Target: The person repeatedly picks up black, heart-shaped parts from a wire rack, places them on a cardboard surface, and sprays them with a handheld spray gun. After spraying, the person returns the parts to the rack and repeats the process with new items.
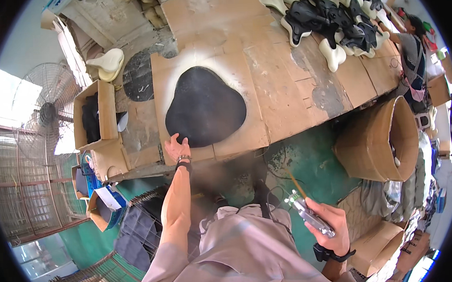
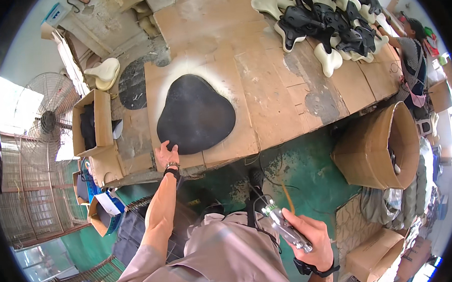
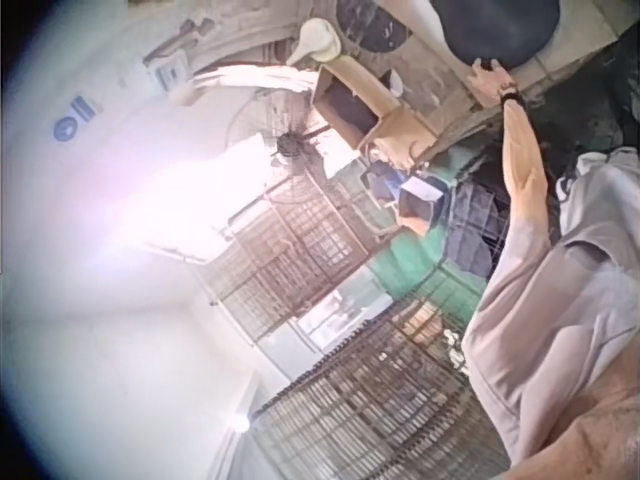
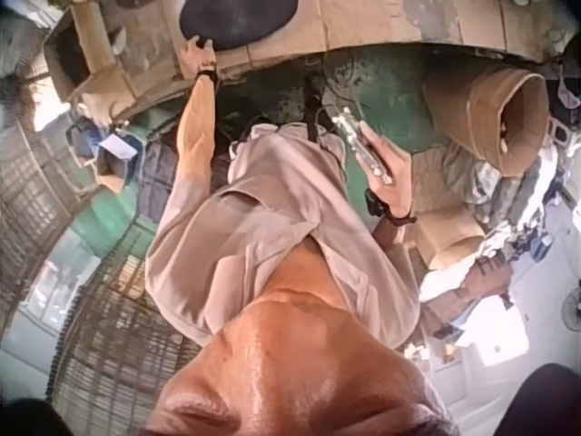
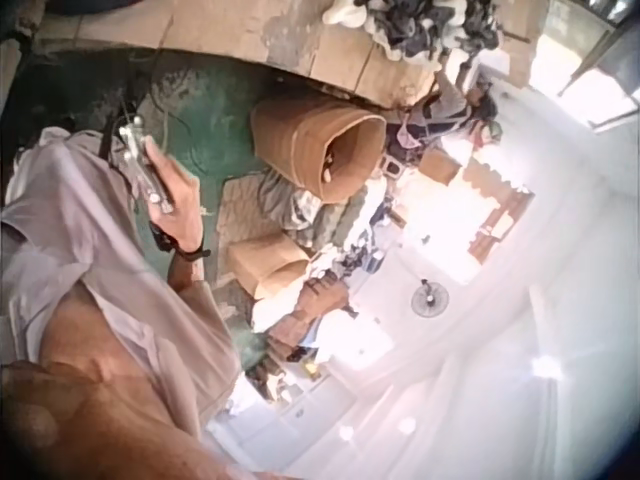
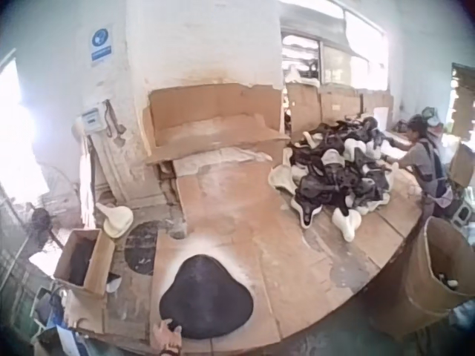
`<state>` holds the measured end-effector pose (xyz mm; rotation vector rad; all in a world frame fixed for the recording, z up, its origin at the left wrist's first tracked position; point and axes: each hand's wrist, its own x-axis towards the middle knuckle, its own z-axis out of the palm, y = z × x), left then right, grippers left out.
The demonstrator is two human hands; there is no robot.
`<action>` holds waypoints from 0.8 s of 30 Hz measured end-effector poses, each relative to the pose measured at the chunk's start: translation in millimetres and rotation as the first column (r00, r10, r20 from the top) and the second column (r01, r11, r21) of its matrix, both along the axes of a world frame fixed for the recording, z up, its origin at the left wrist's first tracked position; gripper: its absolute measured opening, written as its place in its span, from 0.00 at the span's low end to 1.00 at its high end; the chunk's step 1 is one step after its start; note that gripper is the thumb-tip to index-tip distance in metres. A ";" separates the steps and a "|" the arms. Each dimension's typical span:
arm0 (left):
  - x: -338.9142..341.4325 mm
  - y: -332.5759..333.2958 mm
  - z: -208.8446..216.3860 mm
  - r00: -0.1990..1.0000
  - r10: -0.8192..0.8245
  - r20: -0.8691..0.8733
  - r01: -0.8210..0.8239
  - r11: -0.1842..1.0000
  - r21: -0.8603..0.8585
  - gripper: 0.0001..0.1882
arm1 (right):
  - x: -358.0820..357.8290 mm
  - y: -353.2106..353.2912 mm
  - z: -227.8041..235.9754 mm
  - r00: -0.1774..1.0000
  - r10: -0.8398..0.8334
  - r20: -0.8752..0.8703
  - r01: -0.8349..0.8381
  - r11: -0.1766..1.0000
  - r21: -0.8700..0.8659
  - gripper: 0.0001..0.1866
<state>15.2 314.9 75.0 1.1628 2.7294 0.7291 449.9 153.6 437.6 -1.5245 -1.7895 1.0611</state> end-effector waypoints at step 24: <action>-8.2 68.6 225.9 -0.331 -0.745 0.579 -0.781 0.561 0.275 0.17 | -79.7 53.0 -17.6 0.988 0.150 0.019 -0.151 0.984 0.097 0.24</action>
